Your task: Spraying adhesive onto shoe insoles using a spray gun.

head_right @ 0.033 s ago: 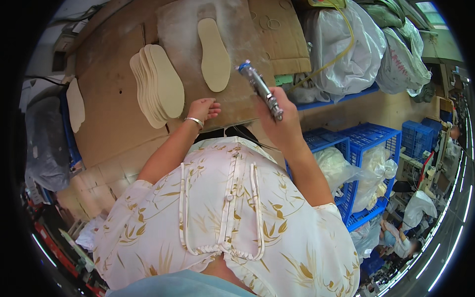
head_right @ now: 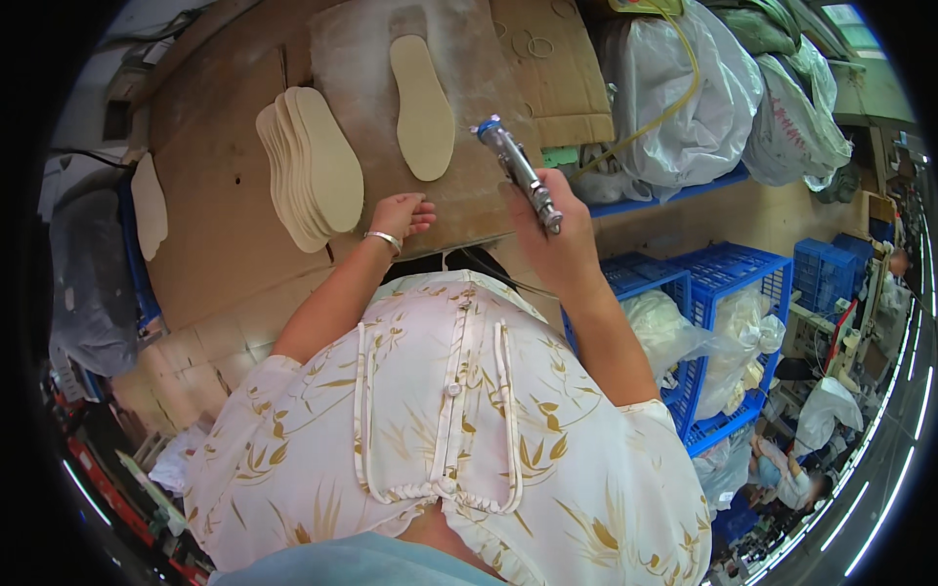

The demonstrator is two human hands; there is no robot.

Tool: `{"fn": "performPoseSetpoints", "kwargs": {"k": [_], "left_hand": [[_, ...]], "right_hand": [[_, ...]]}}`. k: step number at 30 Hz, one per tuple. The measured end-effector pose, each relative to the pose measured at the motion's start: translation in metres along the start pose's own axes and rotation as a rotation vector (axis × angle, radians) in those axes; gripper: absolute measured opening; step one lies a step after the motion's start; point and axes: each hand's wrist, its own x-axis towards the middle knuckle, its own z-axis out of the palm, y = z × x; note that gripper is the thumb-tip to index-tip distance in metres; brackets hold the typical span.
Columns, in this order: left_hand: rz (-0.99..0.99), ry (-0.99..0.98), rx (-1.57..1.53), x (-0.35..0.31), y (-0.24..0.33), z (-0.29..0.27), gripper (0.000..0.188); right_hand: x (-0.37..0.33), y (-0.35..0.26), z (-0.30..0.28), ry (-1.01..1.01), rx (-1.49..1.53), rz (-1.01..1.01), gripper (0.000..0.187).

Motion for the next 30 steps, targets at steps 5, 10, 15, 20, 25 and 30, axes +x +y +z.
{"fn": "performPoseSetpoints", "kwargs": {"k": [5, 10, 15, 20, 25, 30], "left_hand": [[0.019, 0.019, -0.052, 0.003, -0.005, 0.002, 0.025], [0.004, 0.029, -0.058, -0.002, -0.003, 0.001, 0.025], [0.011, 0.003, -0.039, -0.004, -0.003, -0.002, 0.025], [0.012, -0.004, -0.027, -0.009, -0.005, -0.006, 0.026], [-0.007, -0.022, -0.013, -0.009, -0.010, -0.008, 0.027], [-0.016, -0.024, 0.001, -0.015, -0.008, -0.006, 0.028]], "right_hand": [[-0.015, 0.003, -0.005, -0.092, 0.006, 0.004, 0.015], [-0.021, 0.005, -0.007, -0.059, -0.027, 0.055, 0.014], [-0.036, 0.010, -0.007, -0.033, -0.041, 0.049, 0.016], [-0.049, 0.008, -0.008, 0.014, -0.060, 0.031, 0.018], [-0.066, 0.007, -0.008, 0.001, -0.037, 0.053, 0.017], [-0.074, 0.005, -0.007, 0.033, -0.056, 0.077, 0.019]]}}
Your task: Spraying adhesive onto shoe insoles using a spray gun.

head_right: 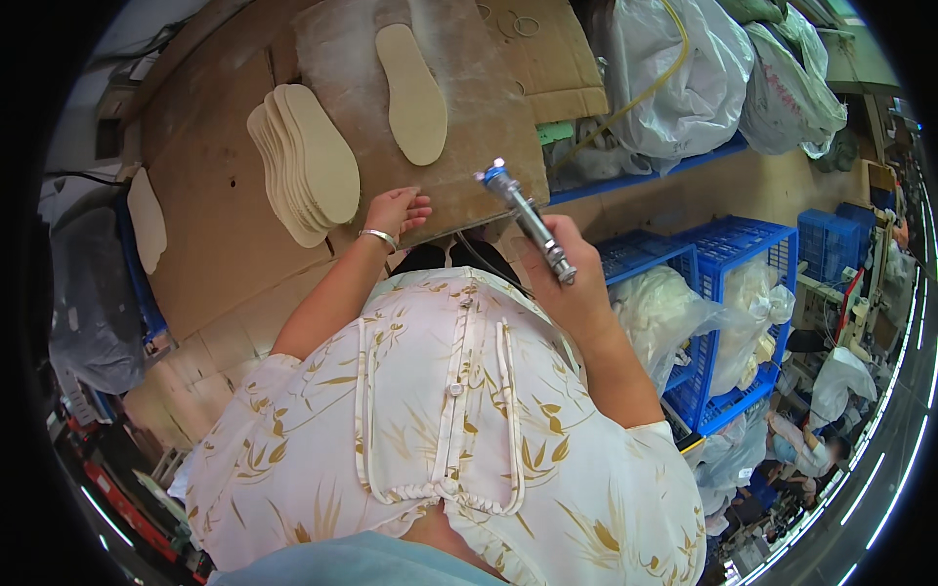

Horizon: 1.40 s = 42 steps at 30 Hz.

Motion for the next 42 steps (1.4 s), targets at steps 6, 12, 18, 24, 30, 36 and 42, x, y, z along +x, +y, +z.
{"fn": "performPoseSetpoints", "kwargs": {"k": [6, 12, 18, 24, 30, 36, 42], "left_hand": [[-0.013, -0.002, 0.009, 0.001, -0.003, -0.003, 0.025], [-0.019, -0.001, 0.034, 0.002, -0.008, -0.007, 0.023], [-0.028, -0.021, 0.064, -0.003, -0.016, -0.012, 0.024], [-0.053, -0.019, 0.066, -0.010, -0.019, -0.016, 0.024], [-0.060, -0.033, 0.078, -0.009, -0.023, -0.018, 0.024], [-0.073, -0.044, 0.091, -0.010, -0.026, -0.020, 0.025], [-0.091, -0.044, 0.111, -0.012, -0.028, -0.025, 0.026]], "right_hand": [[-0.017, 0.001, -0.003, -0.040, -0.011, 0.037, 0.016], [-0.027, 0.003, -0.003, 0.038, -0.009, 0.088, 0.014], [-0.039, 0.005, -0.003, -0.086, -0.030, 0.040, 0.017], [-0.041, 0.010, -0.007, 0.053, -0.005, 0.083, 0.017], [-0.050, 0.005, -0.005, -0.024, -0.044, 0.058, 0.015], [-0.063, 0.009, -0.010, -0.051, -0.045, 0.063, 0.015], [-0.070, 0.013, -0.012, -0.020, -0.054, 0.117, 0.016]]}}
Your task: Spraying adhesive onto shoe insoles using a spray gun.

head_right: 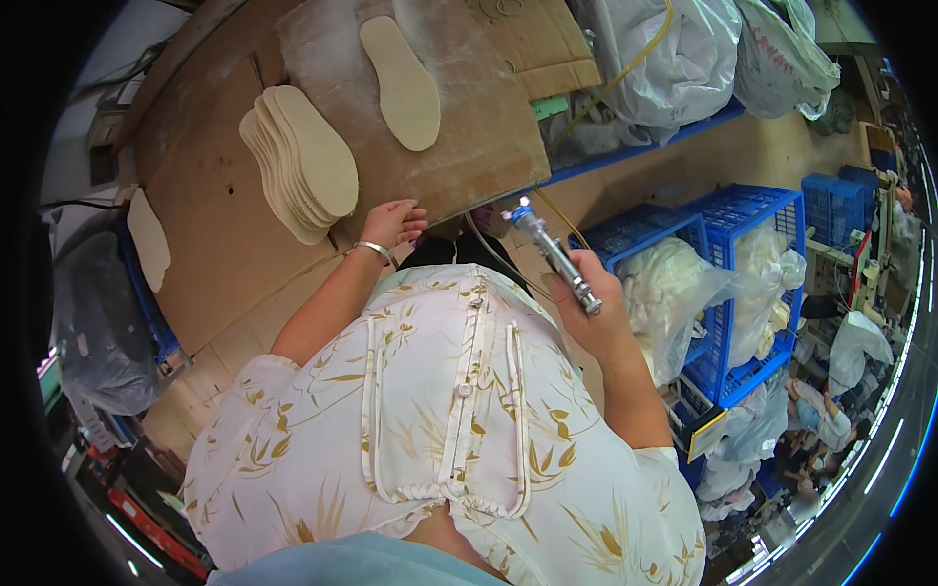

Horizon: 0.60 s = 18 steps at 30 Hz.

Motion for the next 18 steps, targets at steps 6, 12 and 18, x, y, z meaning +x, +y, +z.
{"fn": "performPoseSetpoints", "kwargs": {"k": [6, 12, 18], "left_hand": [[0.033, 0.025, -0.027, 0.003, -0.001, -0.006, 0.025], [0.112, 0.086, -0.138, 0.009, 0.008, -0.005, 0.026], [0.195, 0.099, -0.359, 0.014, 0.029, 0.015, 0.031]], "right_hand": [[-0.006, -0.006, 0.002, -0.091, -0.011, -0.031, 0.017], [0.003, -0.001, -0.003, 0.079, 0.009, 0.005, 0.015], [0.036, -0.018, -0.005, -0.001, 0.032, -0.049, 0.014]]}}
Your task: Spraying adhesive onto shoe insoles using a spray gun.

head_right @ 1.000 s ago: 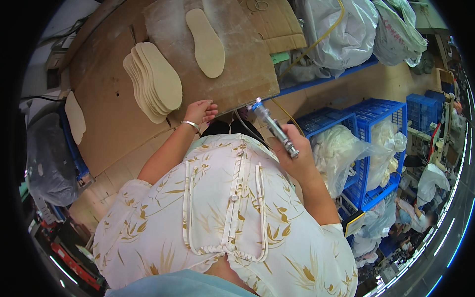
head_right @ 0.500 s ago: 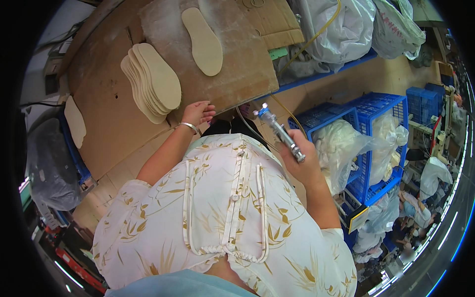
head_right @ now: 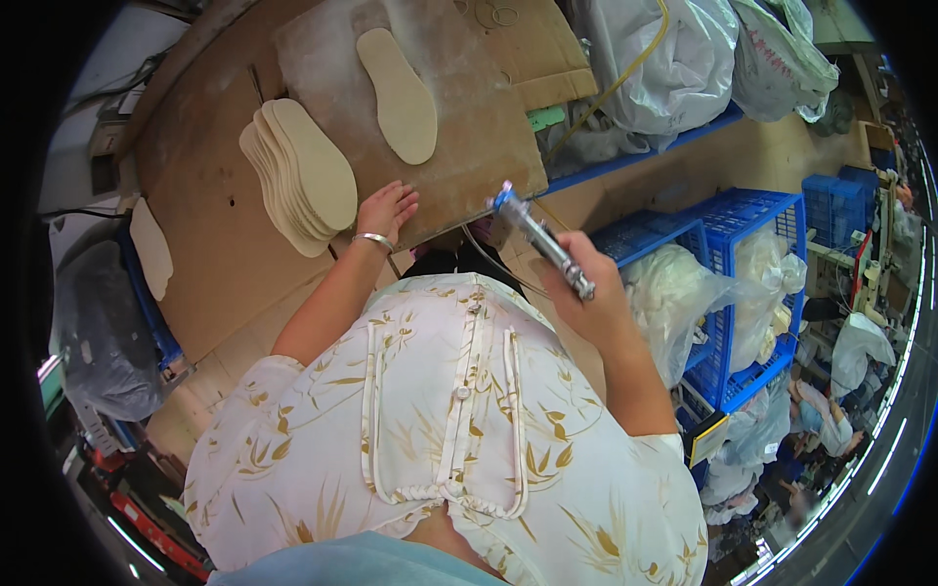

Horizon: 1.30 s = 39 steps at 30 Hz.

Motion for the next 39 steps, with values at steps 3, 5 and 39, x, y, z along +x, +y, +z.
{"fn": "performPoseSetpoints", "kwargs": {"k": [3, 5, 39], "left_hand": [[-0.007, 0.027, -0.121, 0.002, 0.006, 0.021, 0.031], [-0.013, 0.045, -0.190, 0.009, 0.004, 0.031, 0.030], [1.022, 0.705, 0.265, 0.021, 0.353, -0.354, 0.013]], "right_hand": [[0.023, 0.001, -0.007, 0.076, 0.023, -0.008, 0.014], [0.033, 0.001, -0.011, 0.055, 0.057, -0.062, 0.015], [0.121, -0.041, 0.093, -0.047, 0.112, -0.017, 0.024]]}}
